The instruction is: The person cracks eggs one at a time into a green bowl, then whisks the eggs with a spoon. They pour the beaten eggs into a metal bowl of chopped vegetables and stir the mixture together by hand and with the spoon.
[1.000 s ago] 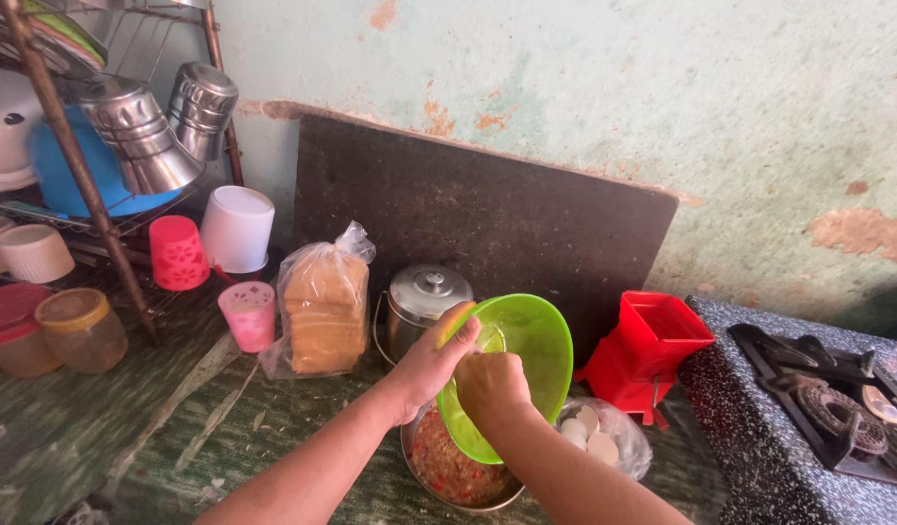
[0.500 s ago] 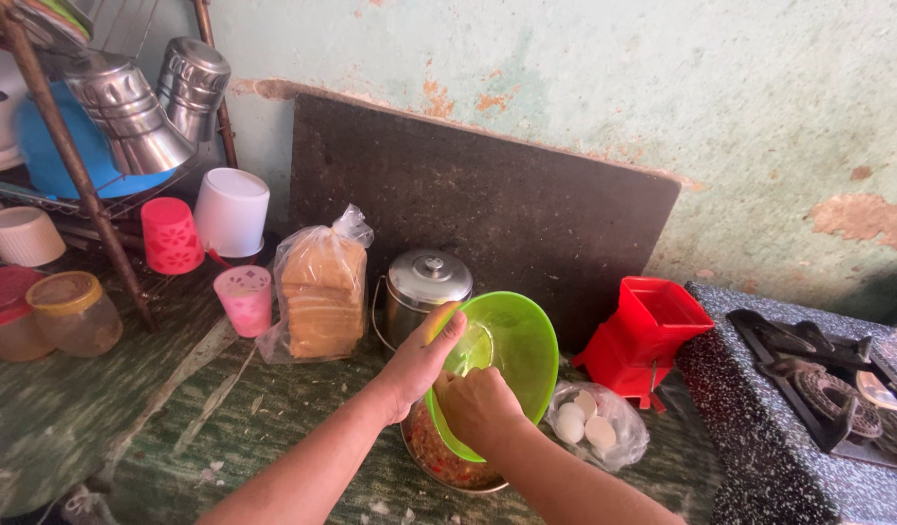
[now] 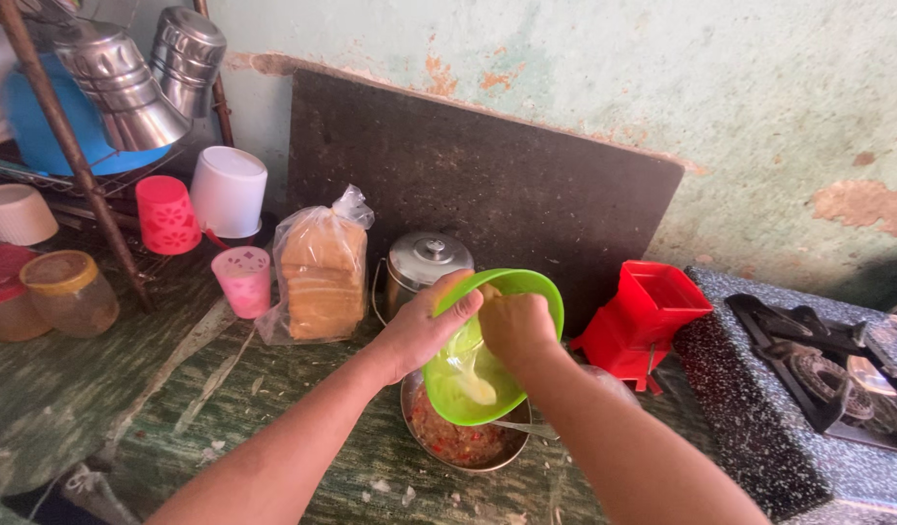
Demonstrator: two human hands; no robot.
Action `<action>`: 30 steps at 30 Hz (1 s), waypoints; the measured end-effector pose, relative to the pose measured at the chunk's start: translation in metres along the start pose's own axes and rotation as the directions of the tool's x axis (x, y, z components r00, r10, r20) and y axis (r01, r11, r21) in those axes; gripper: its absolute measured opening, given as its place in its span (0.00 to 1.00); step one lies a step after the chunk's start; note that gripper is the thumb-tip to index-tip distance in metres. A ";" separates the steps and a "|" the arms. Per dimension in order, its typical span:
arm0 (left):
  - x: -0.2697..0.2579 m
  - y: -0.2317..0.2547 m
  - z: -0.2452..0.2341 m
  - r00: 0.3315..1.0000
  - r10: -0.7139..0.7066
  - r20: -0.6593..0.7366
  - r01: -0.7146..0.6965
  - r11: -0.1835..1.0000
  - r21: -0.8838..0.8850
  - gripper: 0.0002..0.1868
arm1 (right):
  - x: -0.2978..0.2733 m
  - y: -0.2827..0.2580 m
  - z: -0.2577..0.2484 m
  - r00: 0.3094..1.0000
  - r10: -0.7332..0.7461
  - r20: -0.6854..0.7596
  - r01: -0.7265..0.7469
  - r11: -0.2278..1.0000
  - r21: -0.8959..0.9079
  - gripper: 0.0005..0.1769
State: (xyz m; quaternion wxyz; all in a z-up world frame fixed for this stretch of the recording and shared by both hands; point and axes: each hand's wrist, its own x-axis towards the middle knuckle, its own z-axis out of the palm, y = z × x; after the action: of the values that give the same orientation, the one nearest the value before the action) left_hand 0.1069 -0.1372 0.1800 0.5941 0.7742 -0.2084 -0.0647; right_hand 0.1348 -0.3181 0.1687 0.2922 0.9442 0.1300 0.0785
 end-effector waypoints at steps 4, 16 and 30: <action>-0.004 0.010 -0.005 0.998 0.056 -0.003 -0.056 0.998 -0.018 0.58 | -0.005 -0.008 0.008 0.996 0.084 0.015 -0.085 0.977 0.197 0.14; 0.007 -0.004 -0.009 1.000 -0.007 -0.029 0.005 0.999 -0.053 0.56 | -0.022 -0.025 -0.008 0.907 -0.331 0.259 0.293 0.940 0.175 0.32; -0.002 -0.010 -0.011 1.000 -0.009 0.012 0.012 0.965 -0.263 0.52 | -0.021 -0.028 -0.024 0.990 -0.123 0.070 0.116 0.988 0.100 0.13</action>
State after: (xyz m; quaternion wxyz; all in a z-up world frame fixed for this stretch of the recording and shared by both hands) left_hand 0.1113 -0.1241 0.1732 0.6901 0.6893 -0.1970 -0.0989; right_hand 0.1040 -0.2890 0.1710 0.2558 0.9499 0.1789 0.0188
